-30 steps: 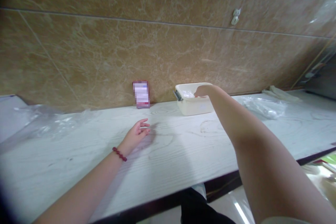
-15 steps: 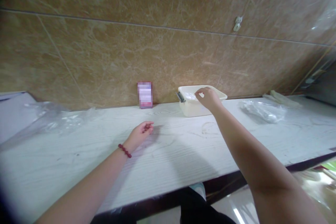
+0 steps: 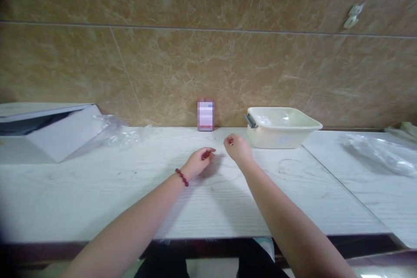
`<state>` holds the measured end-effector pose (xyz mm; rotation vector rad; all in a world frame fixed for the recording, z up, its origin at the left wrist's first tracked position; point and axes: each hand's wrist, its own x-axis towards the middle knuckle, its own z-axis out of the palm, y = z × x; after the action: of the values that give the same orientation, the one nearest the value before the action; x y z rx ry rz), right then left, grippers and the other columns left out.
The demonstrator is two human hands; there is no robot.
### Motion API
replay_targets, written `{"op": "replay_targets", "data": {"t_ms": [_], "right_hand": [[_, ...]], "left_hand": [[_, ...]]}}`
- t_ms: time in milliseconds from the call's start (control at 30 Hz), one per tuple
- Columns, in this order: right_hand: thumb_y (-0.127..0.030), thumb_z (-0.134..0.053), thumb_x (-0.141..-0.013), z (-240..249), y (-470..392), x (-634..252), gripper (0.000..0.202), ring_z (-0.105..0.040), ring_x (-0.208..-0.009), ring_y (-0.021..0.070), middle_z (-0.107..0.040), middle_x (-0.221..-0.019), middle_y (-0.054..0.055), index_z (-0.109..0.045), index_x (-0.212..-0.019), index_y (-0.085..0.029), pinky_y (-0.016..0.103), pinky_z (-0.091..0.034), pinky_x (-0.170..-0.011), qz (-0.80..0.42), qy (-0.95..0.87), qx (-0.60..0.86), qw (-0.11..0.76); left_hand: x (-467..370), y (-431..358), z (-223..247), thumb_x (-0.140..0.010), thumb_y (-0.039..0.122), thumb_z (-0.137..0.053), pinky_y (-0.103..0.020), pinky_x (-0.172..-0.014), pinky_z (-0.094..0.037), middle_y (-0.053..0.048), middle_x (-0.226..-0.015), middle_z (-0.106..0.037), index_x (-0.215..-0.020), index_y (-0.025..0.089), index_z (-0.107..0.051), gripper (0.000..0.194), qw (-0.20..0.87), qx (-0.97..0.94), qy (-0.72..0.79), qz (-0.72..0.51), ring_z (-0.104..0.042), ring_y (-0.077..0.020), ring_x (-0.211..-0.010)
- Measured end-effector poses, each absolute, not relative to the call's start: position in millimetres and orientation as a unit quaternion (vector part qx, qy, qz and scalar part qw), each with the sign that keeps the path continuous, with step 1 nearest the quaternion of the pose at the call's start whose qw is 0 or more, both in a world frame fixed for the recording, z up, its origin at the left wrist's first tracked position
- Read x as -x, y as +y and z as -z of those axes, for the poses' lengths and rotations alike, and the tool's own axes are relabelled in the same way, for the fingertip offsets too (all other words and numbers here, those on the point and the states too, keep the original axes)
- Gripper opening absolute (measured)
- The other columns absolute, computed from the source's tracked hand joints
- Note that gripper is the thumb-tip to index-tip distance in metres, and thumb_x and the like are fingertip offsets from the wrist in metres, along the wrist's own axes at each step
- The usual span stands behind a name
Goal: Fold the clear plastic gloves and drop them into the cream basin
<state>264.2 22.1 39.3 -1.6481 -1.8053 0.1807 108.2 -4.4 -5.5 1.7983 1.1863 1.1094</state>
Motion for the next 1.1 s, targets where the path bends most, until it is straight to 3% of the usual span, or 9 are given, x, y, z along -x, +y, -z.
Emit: {"op": "replay_targets", "data": {"t_ms": [300, 600, 700, 933, 1100], "right_hand": [[-0.024, -0.042, -0.071, 5, 22, -244, 0.015, -0.053, -0.069, 0.0131, -0.060, -0.072, 0.003, -0.056, -0.070, -0.019, 0.024, -0.039, -0.066, -0.074, -0.756, 0.538, 0.366], [-0.028, -0.042, -0.070, 5, 18, -248, 0.018, -0.054, -0.068, 0.0134, -0.061, -0.073, 0.002, -0.058, -0.073, -0.019, 0.025, -0.039, -0.066, -0.130, -0.760, 0.526, 0.359], [-0.029, -0.041, -0.070, 5, 17, -249, 0.019, -0.054, -0.069, 0.0137, -0.061, -0.073, 0.002, -0.058, -0.073, -0.020, 0.026, -0.040, -0.066, -0.143, -0.761, 0.522, 0.358], [-0.028, -0.041, -0.070, 2, 12, -247, 0.018, -0.055, -0.069, 0.0143, -0.061, -0.072, 0.002, -0.057, -0.073, -0.020, 0.026, -0.041, -0.067, -0.155, -0.762, 0.518, 0.357], [-0.028, -0.041, -0.071, 3, 14, -246, 0.019, -0.055, -0.068, 0.0138, -0.061, -0.071, 0.002, -0.058, -0.073, -0.020, 0.025, -0.041, -0.065, -0.160, -0.766, 0.508, 0.361]], "left_hand": [[-104, -1, 5, -0.073, 0.017, -0.046, -0.022, -0.068, -0.046, -0.006, -0.082, -0.062, -0.096, 0.013, -0.054, 0.025, 0.311, -0.712, 0.467, -0.422, -0.057, -0.0102, -0.072], [-75, 0, -14, -0.073, 0.021, -0.045, -0.021, -0.071, -0.044, -0.006, -0.095, -0.059, -0.108, 0.014, -0.047, 0.035, 0.145, -0.715, 0.590, -0.346, -0.057, -0.0109, -0.077], [-57, 1, -31, -0.074, 0.024, -0.044, -0.024, -0.076, -0.042, -0.009, -0.101, -0.058, -0.111, 0.013, -0.046, 0.038, 0.106, -0.706, 0.640, -0.286, -0.056, -0.0146, -0.085], [13, 24, -53, -0.069, 0.024, -0.049, -0.028, -0.079, -0.039, -0.013, -0.094, -0.061, -0.093, 0.011, -0.059, 0.029, 0.065, -0.665, 0.725, -0.165, -0.055, -0.0223, -0.091], [70, 28, -40, -0.075, 0.024, -0.040, -0.036, -0.077, -0.039, -0.017, -0.098, -0.058, -0.104, 0.009, -0.050, 0.034, -0.025, -0.569, 0.811, -0.133, -0.053, -0.0258, -0.094]]}}
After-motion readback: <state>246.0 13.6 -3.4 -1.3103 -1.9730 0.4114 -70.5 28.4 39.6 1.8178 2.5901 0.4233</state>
